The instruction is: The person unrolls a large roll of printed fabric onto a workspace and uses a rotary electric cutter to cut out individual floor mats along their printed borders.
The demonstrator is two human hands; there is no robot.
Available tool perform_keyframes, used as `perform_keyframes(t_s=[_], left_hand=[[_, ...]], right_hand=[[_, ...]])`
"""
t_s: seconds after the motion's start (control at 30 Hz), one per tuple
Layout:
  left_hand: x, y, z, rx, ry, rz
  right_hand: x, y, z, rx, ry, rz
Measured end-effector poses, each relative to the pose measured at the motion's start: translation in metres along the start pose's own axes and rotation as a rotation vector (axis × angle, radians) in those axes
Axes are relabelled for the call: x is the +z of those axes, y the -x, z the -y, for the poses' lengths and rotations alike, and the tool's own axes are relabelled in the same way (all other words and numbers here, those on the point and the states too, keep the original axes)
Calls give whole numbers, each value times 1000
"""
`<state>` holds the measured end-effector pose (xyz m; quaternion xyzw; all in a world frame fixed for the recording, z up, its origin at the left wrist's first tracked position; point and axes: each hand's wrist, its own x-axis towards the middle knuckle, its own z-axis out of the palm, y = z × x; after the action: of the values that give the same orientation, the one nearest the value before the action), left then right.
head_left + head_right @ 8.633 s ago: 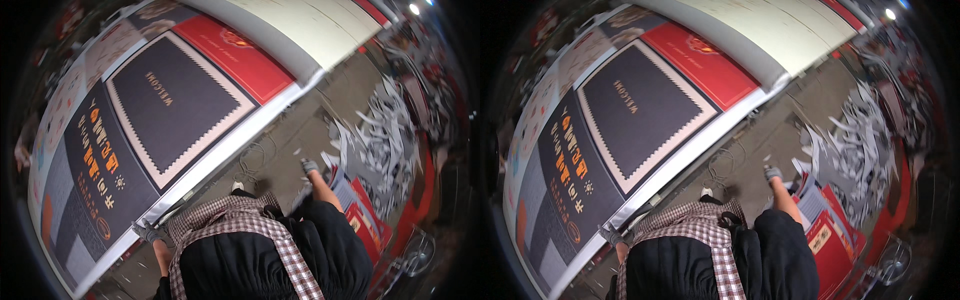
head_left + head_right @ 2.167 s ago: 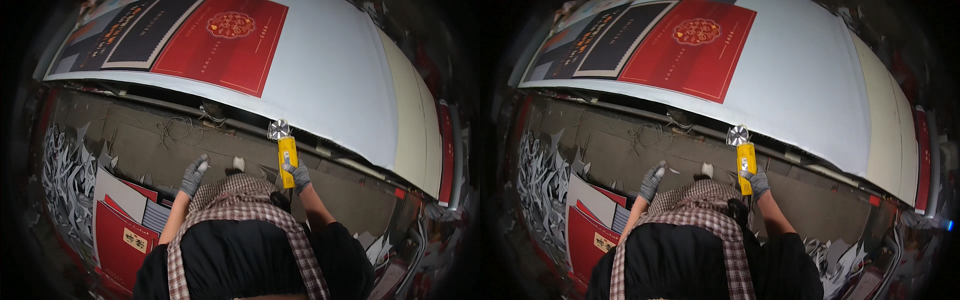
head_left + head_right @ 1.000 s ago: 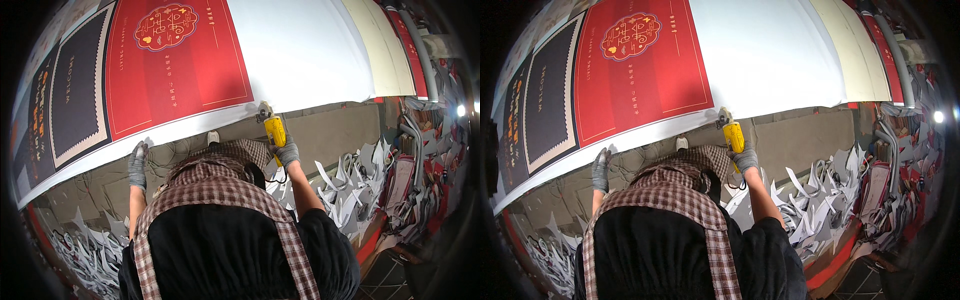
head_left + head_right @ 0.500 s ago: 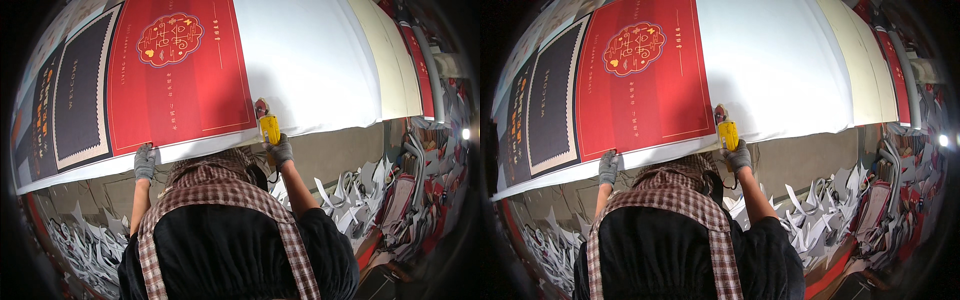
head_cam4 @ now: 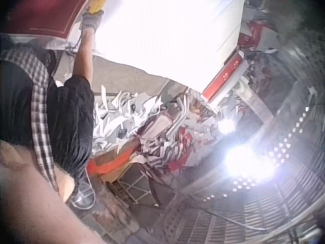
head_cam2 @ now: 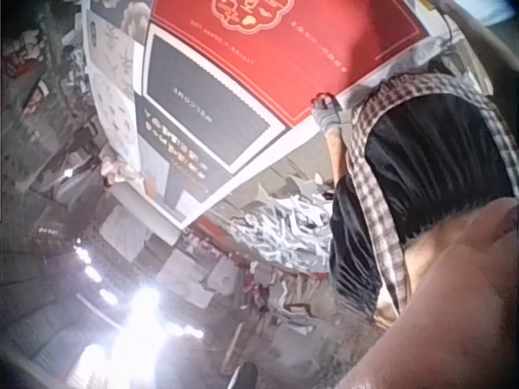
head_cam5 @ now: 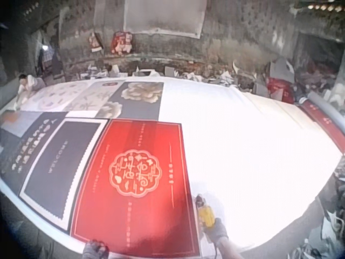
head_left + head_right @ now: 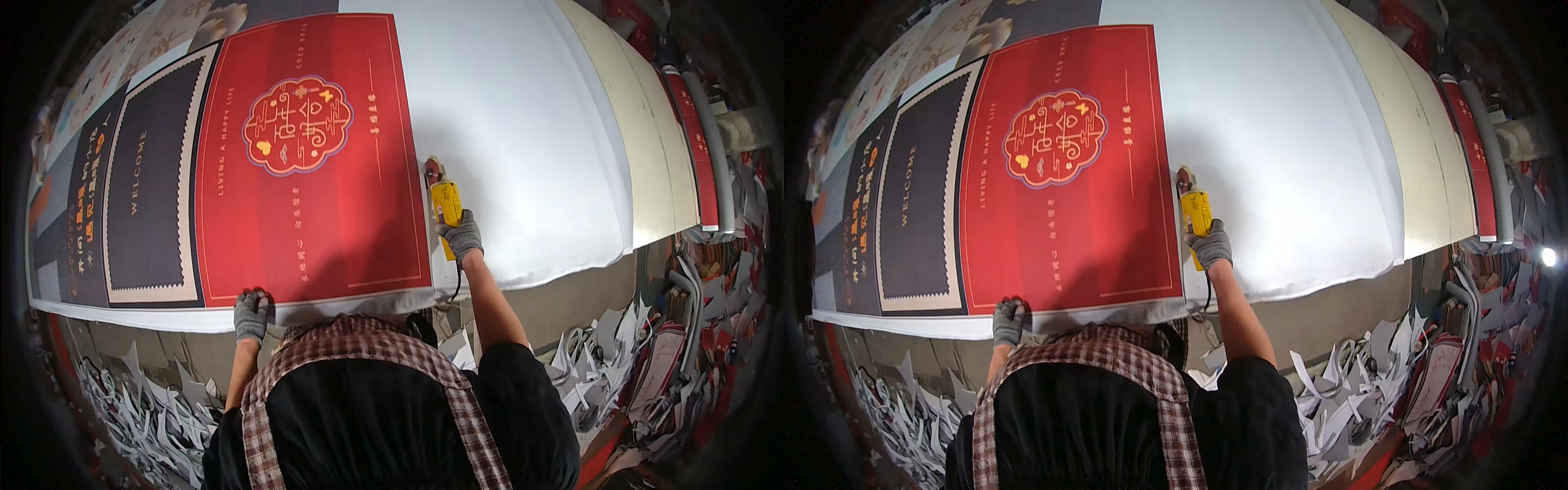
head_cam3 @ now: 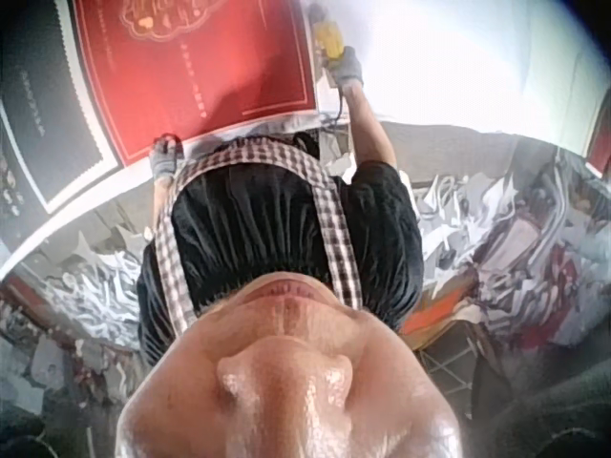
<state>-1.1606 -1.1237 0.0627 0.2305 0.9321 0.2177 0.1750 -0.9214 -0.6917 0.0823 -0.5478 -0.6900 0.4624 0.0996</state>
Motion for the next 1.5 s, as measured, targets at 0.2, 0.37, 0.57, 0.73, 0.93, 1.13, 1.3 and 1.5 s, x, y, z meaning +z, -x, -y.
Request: perform_keyframes(t_s=[0.2,0.37,0.57,0.73,0.93,1.13,1.3,1.5], left_hand=[[0,-26,-1,60,-46,-4],[-17,-85,-52,161,19,-100],[5,-206,-137,356,-121,-119],[26,-287,-187,524,-202,-99],[55,-315,-215,553,-286,-147],[48,-321,-223,523,-233,-104],[50,-320,-221,488,-238,-78],[50,-322,-220,477,-221,-89]], right_hand=[[13,-73,36,-5,65,-13],[23,-110,99,85,114,19],[35,-184,89,2,-131,-25],[46,-226,132,-2,-187,-5],[50,-284,155,-17,-173,-22],[59,-351,182,-26,-102,-44],[68,-404,207,-100,-59,-47],[79,-465,226,-157,-47,-55]])
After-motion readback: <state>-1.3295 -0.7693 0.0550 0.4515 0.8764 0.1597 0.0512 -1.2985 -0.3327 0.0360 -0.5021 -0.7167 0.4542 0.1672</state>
